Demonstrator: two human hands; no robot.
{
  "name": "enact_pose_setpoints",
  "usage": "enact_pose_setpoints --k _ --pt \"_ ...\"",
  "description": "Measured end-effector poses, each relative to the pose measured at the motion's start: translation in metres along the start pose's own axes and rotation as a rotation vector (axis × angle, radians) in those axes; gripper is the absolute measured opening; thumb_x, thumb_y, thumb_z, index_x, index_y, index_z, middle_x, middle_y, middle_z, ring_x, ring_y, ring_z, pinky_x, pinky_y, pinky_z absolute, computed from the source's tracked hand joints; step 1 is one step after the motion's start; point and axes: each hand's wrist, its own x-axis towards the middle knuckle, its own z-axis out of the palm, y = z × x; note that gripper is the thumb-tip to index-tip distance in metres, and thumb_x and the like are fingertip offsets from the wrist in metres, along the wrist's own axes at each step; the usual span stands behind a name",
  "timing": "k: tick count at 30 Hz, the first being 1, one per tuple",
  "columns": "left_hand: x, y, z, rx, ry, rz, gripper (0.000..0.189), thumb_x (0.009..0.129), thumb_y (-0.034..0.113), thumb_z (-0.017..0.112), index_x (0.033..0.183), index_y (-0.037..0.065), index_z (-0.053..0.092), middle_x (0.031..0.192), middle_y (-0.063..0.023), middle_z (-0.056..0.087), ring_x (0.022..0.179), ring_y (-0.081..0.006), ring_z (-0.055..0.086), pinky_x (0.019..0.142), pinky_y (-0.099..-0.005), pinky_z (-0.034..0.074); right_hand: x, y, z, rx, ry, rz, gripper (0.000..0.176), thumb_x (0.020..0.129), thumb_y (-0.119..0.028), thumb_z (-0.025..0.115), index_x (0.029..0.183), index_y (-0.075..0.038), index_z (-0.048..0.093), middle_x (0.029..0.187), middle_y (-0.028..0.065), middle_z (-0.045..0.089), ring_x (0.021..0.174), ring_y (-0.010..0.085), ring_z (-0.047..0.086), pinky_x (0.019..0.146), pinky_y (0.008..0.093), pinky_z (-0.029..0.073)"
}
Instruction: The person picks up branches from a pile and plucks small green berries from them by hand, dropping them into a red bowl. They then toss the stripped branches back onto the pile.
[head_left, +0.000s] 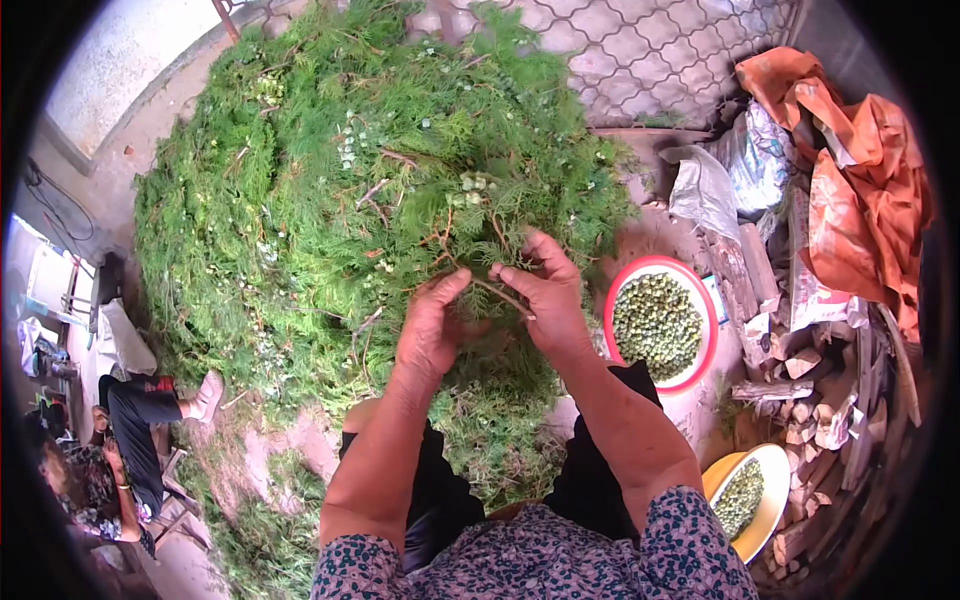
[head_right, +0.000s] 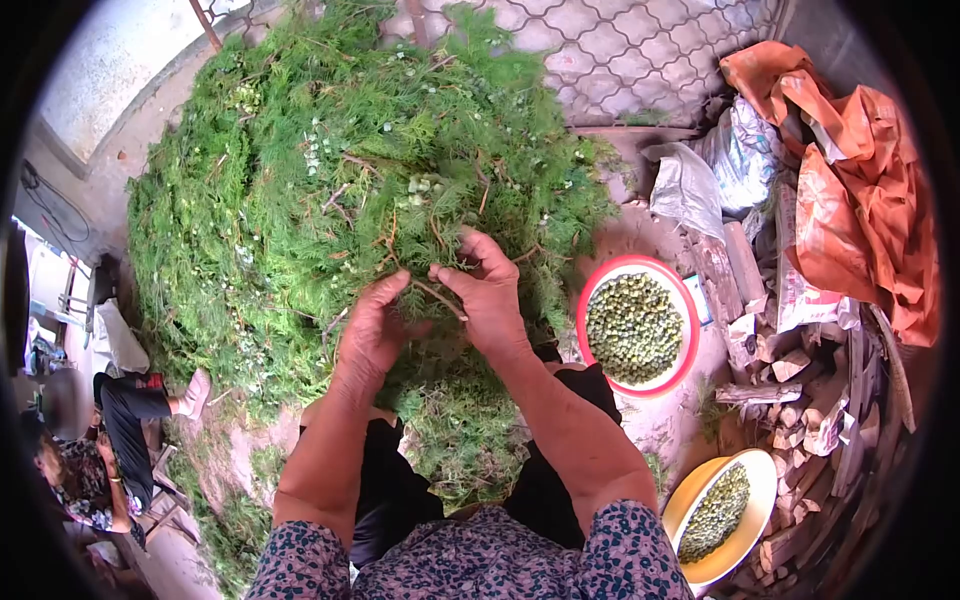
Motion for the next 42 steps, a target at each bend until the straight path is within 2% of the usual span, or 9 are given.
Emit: enact_pose_setpoints --k 6,9,18,22,28,31,33,37,42 --pt "-0.006 0.002 0.000 0.240 0.101 -0.042 0.044 0.077 0.028 0.068 0.112 0.005 0.052 0.105 -0.0067 0.056 0.100 -0.0211 0.050 0.073 -0.0456 0.049 -0.006 -0.002 0.010 -0.538 -0.110 -0.201 0.041 0.074 0.012 0.058 0.114 0.000 0.053 0.094 0.0012 0.054 0.083 0.0075 0.052 0.073 0.0210 0.046" --pt "0.000 -0.004 -0.011 0.287 -0.012 -0.035 0.037 0.079 0.021 0.066 0.108 0.002 0.052 0.099 -0.0090 0.058 0.085 -0.0210 0.058 0.062 -0.0355 0.054 -0.003 0.006 0.004 -0.491 -0.122 -0.206 0.042 0.074 0.010 0.059 0.114 0.000 0.053 0.094 0.0002 0.054 0.084 0.0077 0.051 0.074 0.0214 0.044" --pt "0.013 -0.012 -0.021 -0.097 0.020 0.010 0.026 0.084 0.014 0.060 0.104 0.000 0.051 0.097 -0.0101 0.058 0.080 -0.0215 0.060 0.065 -0.0365 0.051 0.007 0.010 -0.005 -0.483 -0.144 -0.172 0.027 0.080 0.003 0.057 0.107 0.000 0.056 0.098 0.0051 0.055 0.084 0.0099 0.052 0.077 0.0236 0.043" --pt "0.015 -0.012 -0.024 -0.135 0.080 0.044 0.023 0.085 0.016 0.060 0.101 0.001 0.053 0.097 -0.0088 0.058 0.079 -0.0215 0.059 0.065 -0.0361 0.049 -0.003 0.000 -0.008 -0.626 -0.147 -0.255 0.021 0.082 0.003 0.056 0.103 0.001 0.057 0.096 0.0051 0.055 0.082 0.0101 0.053 0.074 0.0236 0.044" --pt "0.015 -0.014 -0.020 -0.102 0.146 0.120 0.021 0.084 0.019 0.061 0.097 0.003 0.055 0.095 -0.0064 0.059 0.079 -0.0202 0.058 0.067 -0.0367 0.047 -0.022 -0.004 0.000 -0.566 -0.194 -0.114 0.014 0.082 0.005 0.054 0.094 0.001 0.058 0.088 0.0028 0.055 0.076 0.0087 0.054 0.069 0.0235 0.045" --pt "0.019 -0.016 -0.021 -0.132 0.146 0.130 0.024 0.084 0.020 0.062 0.100 0.004 0.053 0.095 -0.0067 0.058 0.079 -0.0209 0.057 0.067 -0.0366 0.047 -0.027 -0.010 0.010 -0.555 -0.142 -0.222 0.017 0.079 0.006 0.058 0.094 0.001 0.058 0.086 0.0043 0.054 0.076 0.0116 0.054 0.069 0.0245 0.045" --pt "0.023 -0.018 -0.025 -0.143 0.127 0.137 0.025 0.084 0.018 0.062 0.103 0.006 0.050 0.097 -0.0061 0.057 0.082 -0.0208 0.056 0.065 -0.0360 0.046 -0.026 -0.003 0.007 -0.895 -0.238 -0.464 0.023 0.075 0.006 0.061 0.096 0.000 0.059 0.084 0.0078 0.053 0.077 0.0176 0.055 0.068 0.0261 0.045" --pt "0.020 -0.013 -0.019 -0.141 0.186 0.142 0.026 0.084 0.016 0.061 0.105 0.008 0.048 0.099 -0.0049 0.056 0.086 -0.0193 0.055 0.064 -0.0349 0.046 -0.028 0.004 0.006 -0.864 -0.194 -0.414 0.030 0.070 0.006 0.065 0.099 -0.002 0.061 0.088 0.0097 0.056 0.080 0.0195 0.057 0.072 0.0246 0.045" --pt "0.022 -0.015 -0.022 -0.185 0.145 0.167 0.028 0.083 0.013 0.061 0.107 0.008 0.047 0.100 -0.0037 0.055 0.086 -0.0183 0.054 0.065 -0.0350 0.047 -0.026 0.010 0.007 -0.963 -0.186 -0.490 0.029 0.073 0.001 0.064 0.102 0.000 0.060 0.085 0.0113 0.053 0.075 0.0244 0.056 0.067 0.0290 0.046"
